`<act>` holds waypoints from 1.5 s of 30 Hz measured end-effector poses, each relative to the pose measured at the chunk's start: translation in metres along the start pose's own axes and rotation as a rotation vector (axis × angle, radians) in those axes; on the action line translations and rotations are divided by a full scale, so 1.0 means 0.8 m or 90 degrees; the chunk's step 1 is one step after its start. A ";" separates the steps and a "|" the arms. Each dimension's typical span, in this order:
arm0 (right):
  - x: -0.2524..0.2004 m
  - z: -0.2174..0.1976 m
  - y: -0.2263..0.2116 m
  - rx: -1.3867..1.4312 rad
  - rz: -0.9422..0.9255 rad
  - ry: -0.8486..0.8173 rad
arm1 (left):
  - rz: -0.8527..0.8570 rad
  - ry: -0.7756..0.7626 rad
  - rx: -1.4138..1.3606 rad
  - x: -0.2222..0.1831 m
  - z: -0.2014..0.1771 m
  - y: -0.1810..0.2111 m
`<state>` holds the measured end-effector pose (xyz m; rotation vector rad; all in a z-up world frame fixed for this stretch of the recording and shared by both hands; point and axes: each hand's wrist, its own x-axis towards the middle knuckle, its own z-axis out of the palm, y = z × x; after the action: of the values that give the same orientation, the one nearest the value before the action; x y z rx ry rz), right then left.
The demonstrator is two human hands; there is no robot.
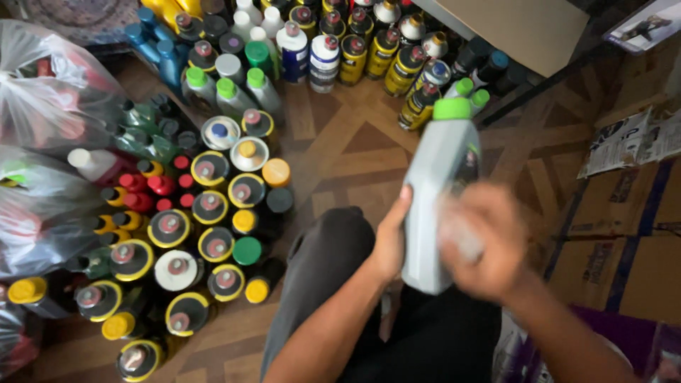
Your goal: Cleaning and organizing various spray cans and oil bottles by wiping them with a rag
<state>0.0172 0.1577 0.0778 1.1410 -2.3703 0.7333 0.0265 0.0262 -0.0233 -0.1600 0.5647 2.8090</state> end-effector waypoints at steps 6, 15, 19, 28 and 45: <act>0.003 -0.019 0.006 -0.128 -0.077 -0.024 | 0.176 -0.214 0.346 -0.011 0.027 0.040; 0.062 -0.039 0.004 -0.064 0.107 0.158 | -0.030 -0.190 0.142 -0.012 0.028 -0.003; 0.066 -0.031 -0.008 -0.028 0.141 0.125 | -0.118 -0.105 -0.037 0.012 -0.034 -0.092; 0.068 -0.051 0.001 -0.005 0.136 0.049 | 0.039 -0.105 0.189 0.000 0.000 -0.032; 0.026 -0.060 -0.013 0.235 0.379 -0.085 | 0.273 -0.149 0.541 -0.034 0.050 0.043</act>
<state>0.0197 0.1699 0.1296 0.6015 -2.7945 1.3728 0.0403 0.0050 0.0299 0.5010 1.8132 2.6045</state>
